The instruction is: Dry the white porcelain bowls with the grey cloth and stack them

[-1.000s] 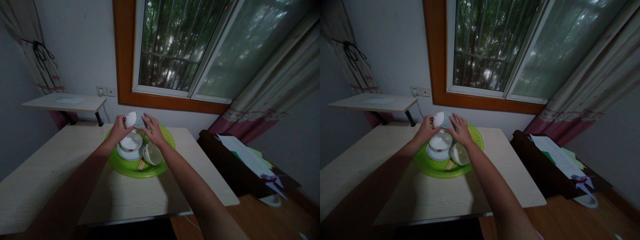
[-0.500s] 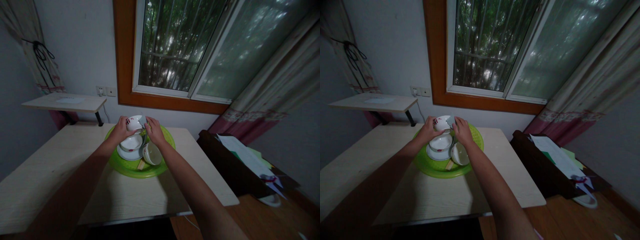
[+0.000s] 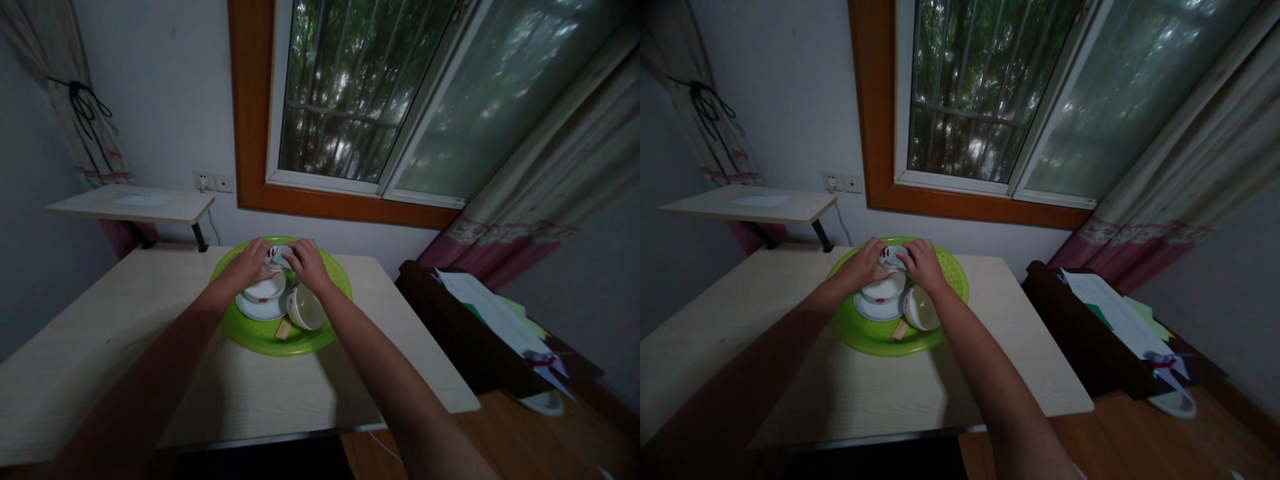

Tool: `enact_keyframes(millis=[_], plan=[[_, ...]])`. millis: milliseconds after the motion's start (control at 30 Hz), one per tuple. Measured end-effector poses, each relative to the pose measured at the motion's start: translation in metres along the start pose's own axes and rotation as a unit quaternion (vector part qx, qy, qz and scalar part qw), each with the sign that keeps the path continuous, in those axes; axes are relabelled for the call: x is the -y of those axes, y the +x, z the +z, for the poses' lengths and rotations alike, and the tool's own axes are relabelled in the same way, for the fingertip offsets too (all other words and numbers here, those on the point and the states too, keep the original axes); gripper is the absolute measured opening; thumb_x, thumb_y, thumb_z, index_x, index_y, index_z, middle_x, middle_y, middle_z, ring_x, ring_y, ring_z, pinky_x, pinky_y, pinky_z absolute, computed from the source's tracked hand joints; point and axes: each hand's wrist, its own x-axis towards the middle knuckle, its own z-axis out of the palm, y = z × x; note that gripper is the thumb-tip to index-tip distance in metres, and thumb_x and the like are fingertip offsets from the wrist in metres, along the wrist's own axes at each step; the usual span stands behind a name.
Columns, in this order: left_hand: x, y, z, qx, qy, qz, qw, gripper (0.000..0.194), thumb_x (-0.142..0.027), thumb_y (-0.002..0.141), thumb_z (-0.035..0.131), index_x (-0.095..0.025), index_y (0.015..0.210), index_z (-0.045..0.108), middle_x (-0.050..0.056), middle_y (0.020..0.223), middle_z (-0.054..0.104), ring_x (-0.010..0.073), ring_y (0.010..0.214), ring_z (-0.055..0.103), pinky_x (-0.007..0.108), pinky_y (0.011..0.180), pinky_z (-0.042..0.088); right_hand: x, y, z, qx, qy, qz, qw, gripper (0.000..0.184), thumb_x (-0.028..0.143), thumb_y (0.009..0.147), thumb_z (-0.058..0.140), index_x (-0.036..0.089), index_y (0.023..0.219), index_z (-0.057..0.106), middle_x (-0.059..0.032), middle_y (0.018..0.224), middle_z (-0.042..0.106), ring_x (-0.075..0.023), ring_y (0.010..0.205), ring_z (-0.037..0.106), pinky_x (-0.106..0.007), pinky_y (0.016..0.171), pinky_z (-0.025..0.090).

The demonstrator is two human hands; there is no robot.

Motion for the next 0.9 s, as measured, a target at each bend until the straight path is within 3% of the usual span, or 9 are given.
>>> enact_keyframes(millis=[167,367,500,700,900], plan=[[0.002,0.000,0.003,0.008,-0.009,0.003,1.000,0.054,-0.032,0.078,0.075,-0.023,0.125,0.049,0.011,0.123,0.054,0.0308,0.120,0.056,0.044,0.100,0.050,-0.007,0.000,0.004,-0.035,0.101,0.078,0.991,0.029,0.047,0.098,0.053,0.024,0.093,0.070,-0.0047,0.090,0.067,-0.0226,0.091,0.058,-0.037,0.088,0.045],[0.002,0.001,0.005,0.019,-0.013,-0.012,1.000,0.059,-0.033,0.076,0.076,-0.022,0.127,0.050,0.013,0.126,0.055,0.0315,0.122,0.055,0.045,0.103,0.049,-0.017,-0.001,0.006,-0.065,0.195,0.169,0.964,0.032,0.053,0.093,0.057,0.024,0.093,0.071,-0.0004,0.088,0.071,-0.0199,0.085,0.062,-0.031,0.079,0.047],[0.002,0.000,0.004,0.013,-0.024,-0.026,0.999,0.061,-0.030,0.074,0.077,-0.023,0.128,0.051,0.012,0.127,0.055,0.0307,0.123,0.056,0.045,0.104,0.049,-0.016,-0.002,0.003,-0.075,0.176,0.156,0.969,0.033,0.053,0.092,0.058,0.024,0.096,0.072,-0.0018,0.091,0.072,-0.0204,0.086,0.063,-0.032,0.081,0.047],[0.001,-0.001,0.001,0.012,-0.019,-0.003,1.000,0.057,-0.032,0.076,0.076,-0.020,0.126,0.052,0.014,0.123,0.056,0.0310,0.120,0.055,0.045,0.101,0.050,-0.009,-0.003,0.001,-0.028,0.117,0.095,0.988,0.028,0.050,0.086,0.071,0.024,0.093,0.074,-0.0044,0.092,0.071,-0.0221,0.088,0.061,-0.035,0.084,0.046],[0.000,-0.001,0.000,0.025,-0.015,-0.002,1.000,0.055,-0.032,0.078,0.075,-0.022,0.126,0.051,0.012,0.124,0.055,0.0311,0.122,0.054,0.046,0.102,0.049,-0.008,-0.002,0.003,-0.009,0.113,0.099,0.989,0.025,0.048,0.087,0.069,0.024,0.088,0.072,-0.0035,0.088,0.069,-0.0213,0.087,0.060,-0.034,0.082,0.045]])
